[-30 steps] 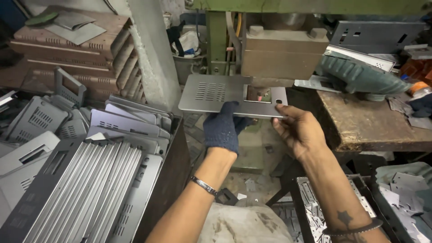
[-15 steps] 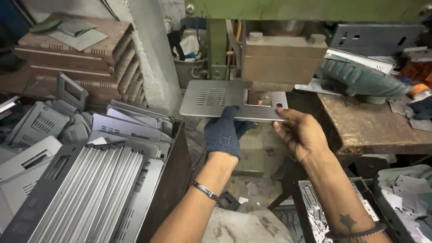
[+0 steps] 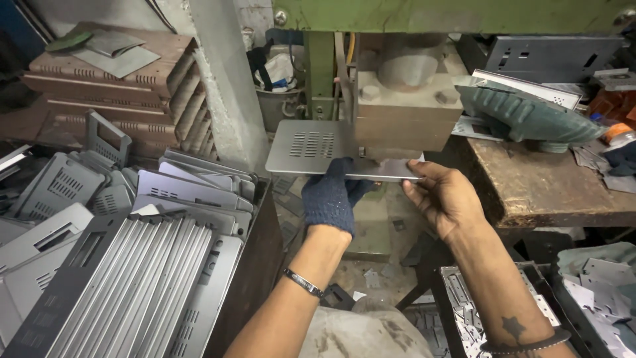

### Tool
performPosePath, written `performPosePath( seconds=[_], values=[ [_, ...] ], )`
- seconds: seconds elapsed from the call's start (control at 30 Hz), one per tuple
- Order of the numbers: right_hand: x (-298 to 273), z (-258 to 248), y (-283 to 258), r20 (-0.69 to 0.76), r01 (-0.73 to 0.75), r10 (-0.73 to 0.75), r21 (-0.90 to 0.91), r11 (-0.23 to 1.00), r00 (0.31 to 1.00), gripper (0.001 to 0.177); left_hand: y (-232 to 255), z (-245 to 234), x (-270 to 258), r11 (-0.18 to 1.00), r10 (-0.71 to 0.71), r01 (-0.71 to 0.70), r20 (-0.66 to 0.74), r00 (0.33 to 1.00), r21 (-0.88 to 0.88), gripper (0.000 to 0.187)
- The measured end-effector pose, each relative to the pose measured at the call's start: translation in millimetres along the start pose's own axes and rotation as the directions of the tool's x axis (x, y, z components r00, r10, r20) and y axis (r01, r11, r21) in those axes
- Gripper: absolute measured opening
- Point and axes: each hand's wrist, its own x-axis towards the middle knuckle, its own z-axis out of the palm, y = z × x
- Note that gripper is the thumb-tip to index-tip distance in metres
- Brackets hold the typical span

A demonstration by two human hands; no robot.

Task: The recorder is spot welding small metal brackets onto larger metal enclosure panels at a factory workstation.

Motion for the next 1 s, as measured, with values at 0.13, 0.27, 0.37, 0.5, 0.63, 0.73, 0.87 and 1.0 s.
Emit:
performPosePath(
  seconds=[0.13,0.27,0.37,0.5,0.63,0.73,0.87,1.0],
  values=[
    [-4.4,-0.2,-1.0,-0.004,-0.055,0.054,-0.01,0.998,0.999,0.016,10.8,-3.4,-7.2,0.999,-0.033,0.032,0.052,0.998,0.022,0.022],
    [-33.2,19.4,-9.3,-0.054,-0.051,0.051,-0.002,0.999,0.997,0.018,22.2,-26.1,1.9,0.999,-0.045,0.044,-0.059,0.997,-0.022,0.026],
    [-25.7,8.1,-5.2,-0.059,-0.011,0.009,-0.033,0.999,0.998,0.016,41.0,-28.4,-7.2,0.997,0.061,-0.061,0.022,0.998,-0.039,0.028],
    [-35.4,8.5,-13.1,-0.022,0.106,-0.109,-0.086,0.991,0.994,0.014,25.8,-45.8,15.4,0.99,-0.032,0.039,0.059,0.998,-0.136,0.029],
    [-27.5,-7.0,-15.2,-0.031,0.089,-0.091,-0.062,0.994,0.995,0.009,21.5,-36.1,8.3,0.994,-0.03,0.037,0.068,0.997,-0.104,0.029],
    [-23.3,-12.3,-13.6,-0.028,0.062,-0.063,-0.049,0.997,0.998,0.009,22.0,-33.9,6.8,0.997,-0.005,0.011,0.072,0.997,-0.082,0.027],
    [-20.0,-12.7,-12.8,-0.064,0.028,-0.03,-0.026,0.999,0.997,0.008,19.7,-36.7,15.2,0.998,-0.009,0.014,0.076,0.997,-0.061,0.026],
    [-18.7,-16.5,-10.1,-0.035,0.039,-0.039,-0.01,0.999,0.999,0.009,25.1,-29.9,3.9,0.998,0.008,-0.004,0.083,0.997,-0.058,0.026]
  ],
)
